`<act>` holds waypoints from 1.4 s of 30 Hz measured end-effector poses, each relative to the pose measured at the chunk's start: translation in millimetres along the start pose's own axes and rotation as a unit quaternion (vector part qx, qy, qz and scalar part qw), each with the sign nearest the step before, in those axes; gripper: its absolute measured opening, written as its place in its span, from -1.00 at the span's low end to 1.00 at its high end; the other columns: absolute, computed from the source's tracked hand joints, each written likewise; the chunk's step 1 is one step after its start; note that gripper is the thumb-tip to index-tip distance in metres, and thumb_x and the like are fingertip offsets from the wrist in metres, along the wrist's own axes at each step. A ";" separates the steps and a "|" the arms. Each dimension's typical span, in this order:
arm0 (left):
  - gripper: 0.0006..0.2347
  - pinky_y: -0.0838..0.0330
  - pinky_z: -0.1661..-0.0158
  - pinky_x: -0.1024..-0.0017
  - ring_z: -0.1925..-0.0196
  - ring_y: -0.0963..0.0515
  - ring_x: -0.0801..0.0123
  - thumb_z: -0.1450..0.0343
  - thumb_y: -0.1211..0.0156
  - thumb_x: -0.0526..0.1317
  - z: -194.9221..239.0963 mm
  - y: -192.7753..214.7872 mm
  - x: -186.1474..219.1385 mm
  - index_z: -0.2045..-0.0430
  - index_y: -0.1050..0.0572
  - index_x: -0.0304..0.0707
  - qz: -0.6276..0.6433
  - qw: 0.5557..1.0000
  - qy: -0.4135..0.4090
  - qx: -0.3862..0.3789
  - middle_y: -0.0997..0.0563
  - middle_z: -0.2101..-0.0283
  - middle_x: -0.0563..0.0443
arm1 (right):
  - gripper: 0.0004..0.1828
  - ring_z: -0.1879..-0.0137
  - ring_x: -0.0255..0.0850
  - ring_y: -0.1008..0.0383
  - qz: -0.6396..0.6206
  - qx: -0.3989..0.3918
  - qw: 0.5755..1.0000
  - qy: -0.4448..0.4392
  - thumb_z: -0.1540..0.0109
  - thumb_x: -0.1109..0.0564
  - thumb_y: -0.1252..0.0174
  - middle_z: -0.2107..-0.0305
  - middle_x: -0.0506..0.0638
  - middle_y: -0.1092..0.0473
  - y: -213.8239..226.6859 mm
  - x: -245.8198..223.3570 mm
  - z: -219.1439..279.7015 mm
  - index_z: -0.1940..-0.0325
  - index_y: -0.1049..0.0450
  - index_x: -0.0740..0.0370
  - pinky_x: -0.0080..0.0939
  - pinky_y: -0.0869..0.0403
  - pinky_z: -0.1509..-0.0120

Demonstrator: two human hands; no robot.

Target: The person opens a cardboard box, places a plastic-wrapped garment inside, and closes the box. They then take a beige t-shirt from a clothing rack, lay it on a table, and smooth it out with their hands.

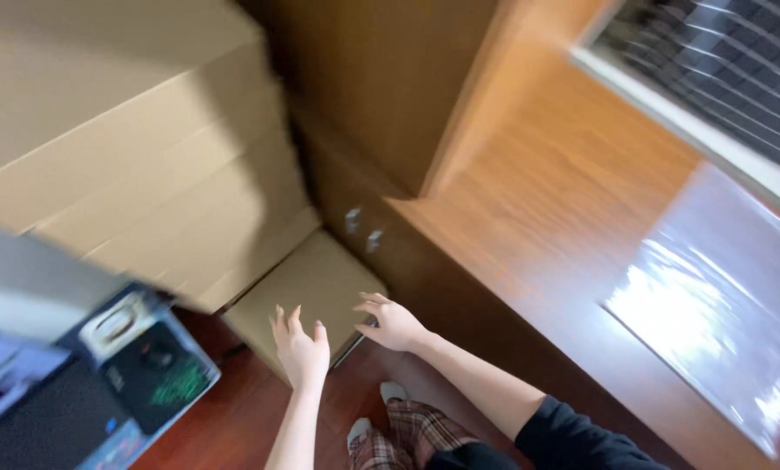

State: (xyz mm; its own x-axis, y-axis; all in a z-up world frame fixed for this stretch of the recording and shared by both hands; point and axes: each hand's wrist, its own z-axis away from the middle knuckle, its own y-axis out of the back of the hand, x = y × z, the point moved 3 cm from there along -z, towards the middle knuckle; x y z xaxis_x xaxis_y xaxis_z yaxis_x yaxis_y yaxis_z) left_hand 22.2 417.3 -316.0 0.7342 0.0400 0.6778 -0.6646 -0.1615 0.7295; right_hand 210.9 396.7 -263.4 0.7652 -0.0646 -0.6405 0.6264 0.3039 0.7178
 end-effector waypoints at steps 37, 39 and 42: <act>-0.49 -0.29 0.03 0.04 -0.13 -0.38 -0.01 -0.18 -0.12 0.08 165.2 -312.0 498.2 0.01 -0.36 -0.08 -0.028 0.887 -0.189 -0.420 -0.40 -0.02 -0.12 | -0.38 -0.41 -0.11 -0.02 -0.015 0.439 0.716 -0.542 -0.21 -0.24 0.01 -0.26 -0.07 -0.12 193.8 286.2 489.0 -0.32 -0.16 -0.10 0.47 0.05 -0.33; -0.52 -0.33 0.07 0.07 -0.08 -0.43 0.02 -0.18 -0.14 0.11 156.1 -325.4 502.5 0.06 -0.39 -0.04 -0.027 0.887 -0.183 -0.423 -0.48 0.04 -0.08 | -0.39 -0.40 -0.15 -0.06 -0.031 0.461 0.699 -0.546 -0.21 -0.23 0.01 -0.27 -0.08 -0.11 196.2 286.1 495.6 -0.32 -0.15 -0.11 0.42 0.03 -0.35; -0.61 -0.38 0.18 0.11 0.03 -0.51 0.01 -0.15 -0.20 0.10 158.3 -324.9 522.3 0.24 -0.49 -0.03 -0.010 0.887 -0.183 -0.425 -0.57 0.21 -0.05 | -0.40 -0.31 -0.18 -0.18 -0.004 0.561 0.640 -0.526 -0.15 -0.09 -0.05 -0.19 -0.13 -0.19 223.9 269.7 522.6 -0.28 -0.19 -0.13 0.23 -0.13 -0.31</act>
State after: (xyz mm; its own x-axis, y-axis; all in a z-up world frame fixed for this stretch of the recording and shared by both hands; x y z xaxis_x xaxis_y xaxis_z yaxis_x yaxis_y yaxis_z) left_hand 643.5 334.5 -213.6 0.6394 -0.3130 0.7023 -0.4017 0.6428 0.6523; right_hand 635.1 -49.4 -132.8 0.0691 -0.8447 -0.5308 -0.1087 -0.5353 0.8377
